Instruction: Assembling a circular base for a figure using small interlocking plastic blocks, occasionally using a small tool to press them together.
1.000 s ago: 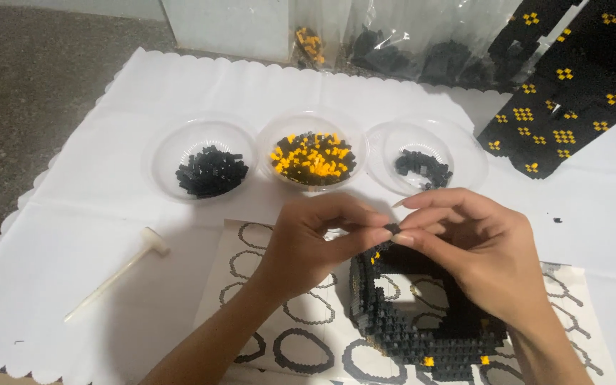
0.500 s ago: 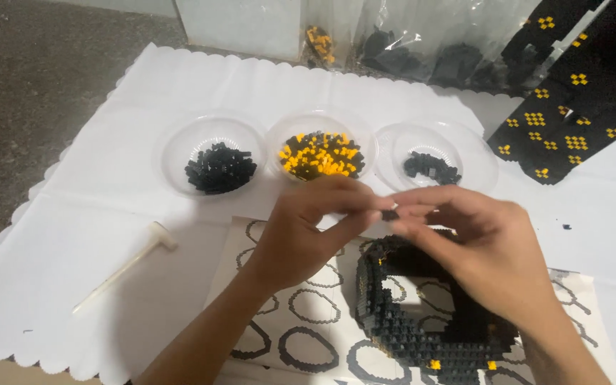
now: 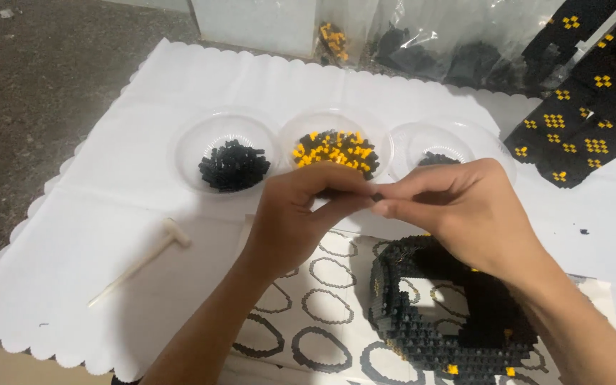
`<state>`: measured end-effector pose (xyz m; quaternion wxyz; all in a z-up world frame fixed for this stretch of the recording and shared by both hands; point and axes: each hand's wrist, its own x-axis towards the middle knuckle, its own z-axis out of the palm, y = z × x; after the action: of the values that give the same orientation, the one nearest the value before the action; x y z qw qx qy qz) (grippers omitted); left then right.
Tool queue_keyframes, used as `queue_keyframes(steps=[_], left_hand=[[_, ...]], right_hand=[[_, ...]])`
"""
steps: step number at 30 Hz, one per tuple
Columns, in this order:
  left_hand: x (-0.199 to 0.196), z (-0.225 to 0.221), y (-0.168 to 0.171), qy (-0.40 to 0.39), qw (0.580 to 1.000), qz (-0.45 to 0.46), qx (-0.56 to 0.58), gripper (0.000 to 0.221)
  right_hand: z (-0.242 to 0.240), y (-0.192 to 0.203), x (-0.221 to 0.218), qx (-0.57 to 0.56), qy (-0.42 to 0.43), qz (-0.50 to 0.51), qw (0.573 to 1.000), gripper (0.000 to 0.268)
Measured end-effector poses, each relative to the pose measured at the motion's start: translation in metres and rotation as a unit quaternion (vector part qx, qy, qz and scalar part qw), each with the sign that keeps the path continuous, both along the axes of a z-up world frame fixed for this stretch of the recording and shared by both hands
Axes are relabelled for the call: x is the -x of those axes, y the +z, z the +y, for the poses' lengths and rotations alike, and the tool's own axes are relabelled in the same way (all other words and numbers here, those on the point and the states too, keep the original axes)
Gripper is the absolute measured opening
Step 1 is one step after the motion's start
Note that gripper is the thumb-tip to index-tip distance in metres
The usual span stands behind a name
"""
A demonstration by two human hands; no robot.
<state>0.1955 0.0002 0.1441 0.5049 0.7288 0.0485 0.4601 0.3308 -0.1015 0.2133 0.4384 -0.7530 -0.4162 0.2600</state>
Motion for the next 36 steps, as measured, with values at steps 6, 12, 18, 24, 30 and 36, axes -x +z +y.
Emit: queue_keyframes(steps=[6,12,18,24,30,36], left_hand=[[0.000,0.003,-0.004,-0.032,0.999,0.001,0.005,0.010],[-0.003,0.002,-0.004,-0.031,0.999,0.039,0.022,0.006],[-0.006,0.001,-0.006,-0.013,0.998,0.013,-0.054,0.014],[-0.005,0.002,-0.009,-0.040,0.998,0.015,-0.050,0.013],[-0.005,0.004,-0.007,-0.071,0.996,0.055,-0.007,0.014],[-0.002,0.008,-0.006,-0.105,0.991,0.088,-0.006,0.016]], right_hand=[[-0.003,-0.005,0.000,0.014,-0.018,-0.001,1.000,0.004],[-0.008,-0.019,-0.005,-0.026,0.002,-0.013,1.000,0.009],[-0.011,-0.011,-0.007,-0.017,0.089,-0.155,0.984,0.012],[-0.013,-0.015,-0.007,-0.043,0.118,-0.187,0.974,0.012],[-0.019,-0.022,0.002,-0.060,0.073,-0.225,0.970,0.012],[-0.021,-0.021,0.005,-0.038,0.054,-0.205,0.977,0.017]])
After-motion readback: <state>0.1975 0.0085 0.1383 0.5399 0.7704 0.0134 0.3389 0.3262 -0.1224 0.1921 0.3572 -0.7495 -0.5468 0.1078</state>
